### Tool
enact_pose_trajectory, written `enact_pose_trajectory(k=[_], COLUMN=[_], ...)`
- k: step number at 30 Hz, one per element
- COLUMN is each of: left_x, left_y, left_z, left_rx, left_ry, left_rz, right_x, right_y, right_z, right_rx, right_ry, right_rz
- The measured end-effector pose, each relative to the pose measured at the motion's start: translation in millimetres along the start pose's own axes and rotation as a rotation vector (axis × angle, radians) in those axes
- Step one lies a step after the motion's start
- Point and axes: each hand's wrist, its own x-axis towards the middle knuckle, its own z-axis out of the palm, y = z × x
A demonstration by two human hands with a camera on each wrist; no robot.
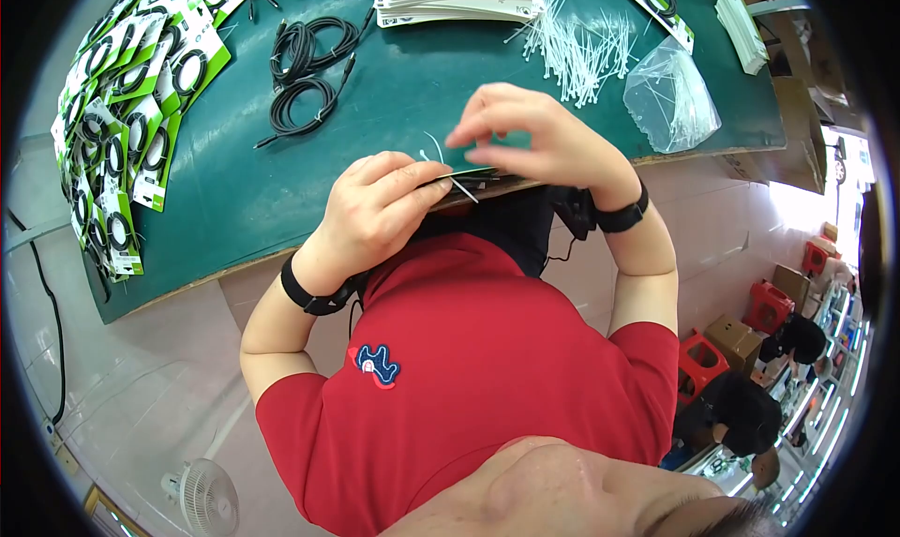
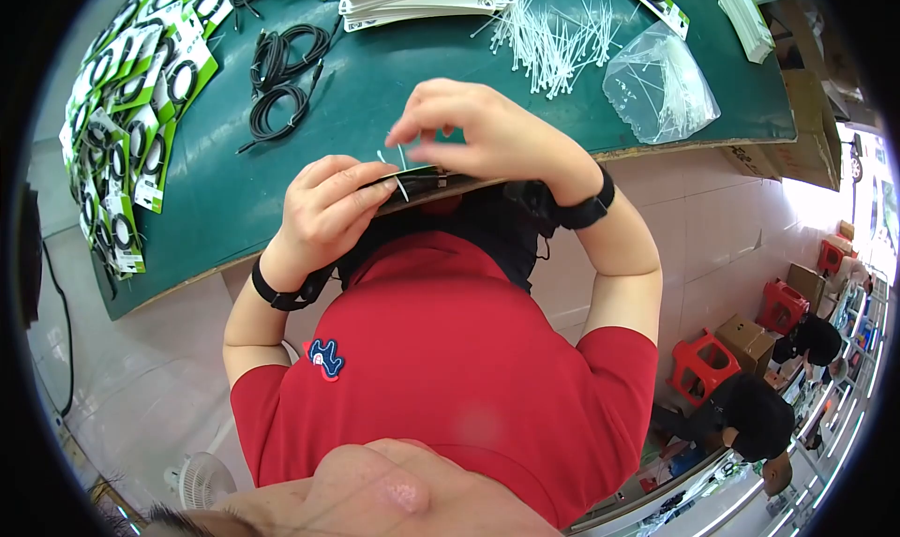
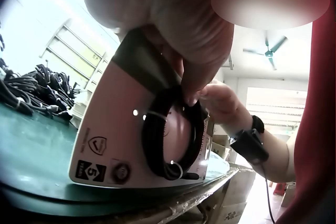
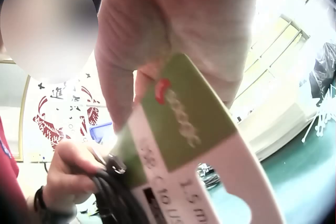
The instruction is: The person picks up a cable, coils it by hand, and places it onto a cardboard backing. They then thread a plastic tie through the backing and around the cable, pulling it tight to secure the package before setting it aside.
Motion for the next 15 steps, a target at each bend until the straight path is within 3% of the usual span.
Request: enact_pose_trajectory(k=[3,15], left_x=[-1,4], left_y=[-3,-9], left_z=[2,3], left_rx=[-0.005,-0.026], left_ry=[0.014,0.056], left_rz=[-0.015,-0.063], right_x=[-5,-11], right_y=[-15,-18], right_z=[3,16], right_rx=[-0.214,-0.481], right_ry=[-0.001,0.059], right_rz=[-0.254,-0.355])
